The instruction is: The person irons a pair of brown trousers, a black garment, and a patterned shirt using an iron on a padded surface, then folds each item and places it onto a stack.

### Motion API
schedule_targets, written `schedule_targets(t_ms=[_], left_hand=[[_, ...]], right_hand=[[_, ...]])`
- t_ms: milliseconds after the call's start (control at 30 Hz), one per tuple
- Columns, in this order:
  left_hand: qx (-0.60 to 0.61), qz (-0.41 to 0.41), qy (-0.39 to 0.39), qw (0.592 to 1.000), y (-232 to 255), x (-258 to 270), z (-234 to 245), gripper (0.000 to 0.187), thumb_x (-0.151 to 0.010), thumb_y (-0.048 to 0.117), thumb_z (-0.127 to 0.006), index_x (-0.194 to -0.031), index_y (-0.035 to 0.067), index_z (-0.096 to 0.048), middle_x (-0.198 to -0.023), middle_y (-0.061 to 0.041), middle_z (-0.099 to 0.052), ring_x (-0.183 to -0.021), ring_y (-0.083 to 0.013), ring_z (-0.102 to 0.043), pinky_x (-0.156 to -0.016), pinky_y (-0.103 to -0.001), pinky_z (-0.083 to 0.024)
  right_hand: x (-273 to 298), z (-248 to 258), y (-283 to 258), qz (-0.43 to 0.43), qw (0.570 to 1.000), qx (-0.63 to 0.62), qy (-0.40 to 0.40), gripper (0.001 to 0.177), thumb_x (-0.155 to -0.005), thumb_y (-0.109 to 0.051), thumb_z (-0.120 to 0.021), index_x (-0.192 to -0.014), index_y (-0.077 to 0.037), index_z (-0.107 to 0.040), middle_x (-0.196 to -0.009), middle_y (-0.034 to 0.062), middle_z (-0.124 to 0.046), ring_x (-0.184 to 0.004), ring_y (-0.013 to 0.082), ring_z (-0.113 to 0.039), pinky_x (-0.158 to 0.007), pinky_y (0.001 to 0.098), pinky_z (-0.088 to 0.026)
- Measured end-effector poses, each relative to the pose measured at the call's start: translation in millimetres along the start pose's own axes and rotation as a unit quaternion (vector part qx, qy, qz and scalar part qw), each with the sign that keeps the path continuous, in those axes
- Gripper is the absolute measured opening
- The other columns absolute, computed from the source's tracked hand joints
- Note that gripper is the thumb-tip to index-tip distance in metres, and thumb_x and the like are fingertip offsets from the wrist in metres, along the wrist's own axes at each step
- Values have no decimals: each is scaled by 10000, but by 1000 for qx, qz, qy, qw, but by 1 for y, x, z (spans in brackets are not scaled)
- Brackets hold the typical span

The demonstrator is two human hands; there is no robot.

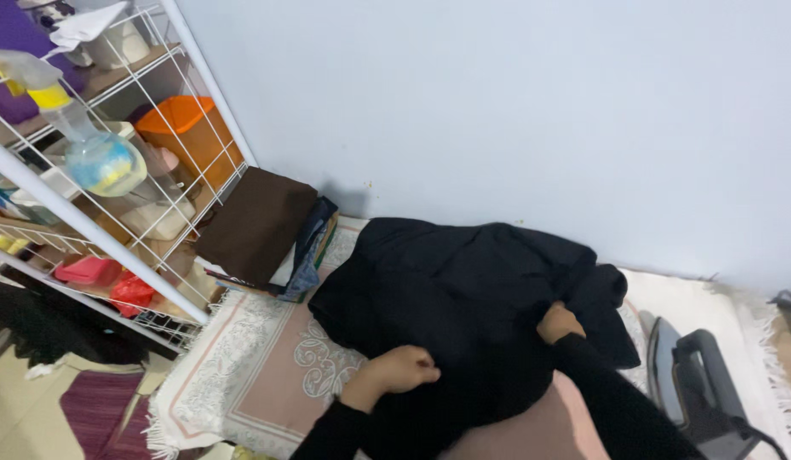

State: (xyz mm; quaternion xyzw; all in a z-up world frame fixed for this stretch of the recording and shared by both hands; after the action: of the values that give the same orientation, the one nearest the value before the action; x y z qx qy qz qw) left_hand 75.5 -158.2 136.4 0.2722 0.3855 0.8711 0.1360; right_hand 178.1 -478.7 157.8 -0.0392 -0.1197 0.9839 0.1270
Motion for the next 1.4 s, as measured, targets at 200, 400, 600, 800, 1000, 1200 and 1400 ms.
schedule_targets(t_ms=[200, 400, 600, 800, 1000, 1200, 1400], left_hand=[[99, 52, 158, 981, 8, -22, 19, 481, -962, 437, -585, -1192, 31, -701, -1127, -150, -746, -1037, -281, -709, -908, -394, -540], [55, 113, 236, 963, 12, -25, 29, 478, -938, 378, -653, -1286, 49, -643, -1346, -183, -612, -1207, -309, -609, -1023, -401, -490], [-93, 402, 347, 842, 7, 35, 64, 736, -884, 345, -725, -1503, 86, -423, -1512, -170, -398, -1386, -344, -430, -1079, -514, -418], [540, 197, 341, 744, -84, -45, 49, 773, -809, 224, -762, -1484, 29, -442, -1411, -182, -557, -1244, -336, -577, -1017, -466, -510], [452, -240, 553, 657, 47, -12, 181, 542, -804, 90, -719, -1318, -23, -592, -1232, -118, -697, -1105, -277, -673, -964, -362, -537], [-150, -466, 498, 716, 166, 68, 147, 346, -733, 76, -677, -1065, -15, -717, -1154, -224, -718, -1068, -421, -690, -982, -490, -539], [-264, -369, 239, 859, 84, 19, -10, 255, -877, 49, -667, -1109, 63, -771, -1017, -199, -700, -943, -385, -668, -877, -479, -515]], right_hand=[[99, -65, -37, 457, 750, -1, -478, 406, -839, -286, -709, -1175, -59, -727, -1028, 184, -722, -939, 296, -677, -826, 426, -540], [120, -88, -32, 397, 499, -166, -752, 448, -1051, -381, -606, -1270, 1, -690, -1144, 132, -736, -998, 236, -698, -852, 387, -563], [17, -94, -10, 131, 938, -198, -251, 802, -841, -557, -789, -1295, 60, -554, -1208, 254, -680, -1095, 317, -682, -922, 408, -570], [27, -124, -32, 245, 918, -143, -277, 651, -720, -410, -881, -1164, 16, -672, -1092, 197, -710, -1045, 329, -674, -908, 402, -534], [-64, 13, -99, 188, 828, -517, -104, 154, -951, -109, -645, -1056, -4, -685, -932, 103, -754, -862, 176, -714, -782, 328, -572], [-80, 108, -50, 222, 770, -589, 103, 319, -988, -128, -646, -1249, 46, -592, -1060, 153, -705, -916, 225, -657, -784, 369, -536], [-96, -40, 92, 80, 966, -231, -85, 646, -874, -233, -777, -1398, 39, -515, -1109, 255, -726, -1020, 320, -700, -870, 431, -539]])
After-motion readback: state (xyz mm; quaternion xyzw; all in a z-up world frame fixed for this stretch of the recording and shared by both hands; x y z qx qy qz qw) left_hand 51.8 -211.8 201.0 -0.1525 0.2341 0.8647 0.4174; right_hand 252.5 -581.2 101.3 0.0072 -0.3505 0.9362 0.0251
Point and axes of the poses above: each hand's wrist, its own x-axis away from the middle knuckle, its own z-axis out of the back of the hand, y = z × x, the point moved 3 cm from there along -x, towards the middle knuckle
